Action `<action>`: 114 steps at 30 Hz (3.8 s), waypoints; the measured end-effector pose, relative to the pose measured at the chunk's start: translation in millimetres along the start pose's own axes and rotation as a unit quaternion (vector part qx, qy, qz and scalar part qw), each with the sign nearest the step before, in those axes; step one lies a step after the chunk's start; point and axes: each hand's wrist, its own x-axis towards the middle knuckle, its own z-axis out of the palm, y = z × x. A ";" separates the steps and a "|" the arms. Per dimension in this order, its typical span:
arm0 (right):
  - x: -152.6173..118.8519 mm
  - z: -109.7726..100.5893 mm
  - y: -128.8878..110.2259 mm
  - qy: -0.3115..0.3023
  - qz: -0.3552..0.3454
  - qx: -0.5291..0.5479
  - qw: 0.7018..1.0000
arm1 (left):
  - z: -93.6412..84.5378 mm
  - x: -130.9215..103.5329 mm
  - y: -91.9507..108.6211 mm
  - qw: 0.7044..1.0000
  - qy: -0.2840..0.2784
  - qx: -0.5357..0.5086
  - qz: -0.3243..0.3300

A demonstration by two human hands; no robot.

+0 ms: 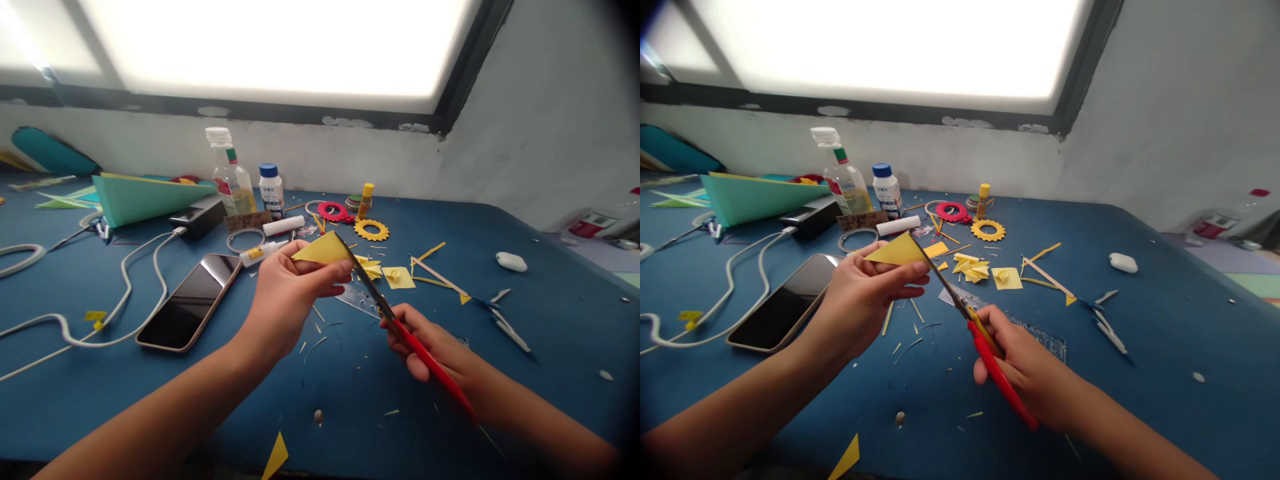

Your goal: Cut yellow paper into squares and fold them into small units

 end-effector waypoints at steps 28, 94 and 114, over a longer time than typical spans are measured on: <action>-6.8 0.7 10.5 0.001 0.009 0.029 1.000 | -1.9 1.5 1.1 0.999 -0.011 0.004 0.041; 17.4 -14.4 10.9 0.161 -0.101 -0.341 0.921 | 8.6 -2.0 -2.5 0.985 -0.092 -0.062 -0.136; 15.4 -1.7 2.3 0.256 -0.148 -0.026 0.955 | 14.4 -6.9 -28.5 0.967 -0.123 0.141 -0.172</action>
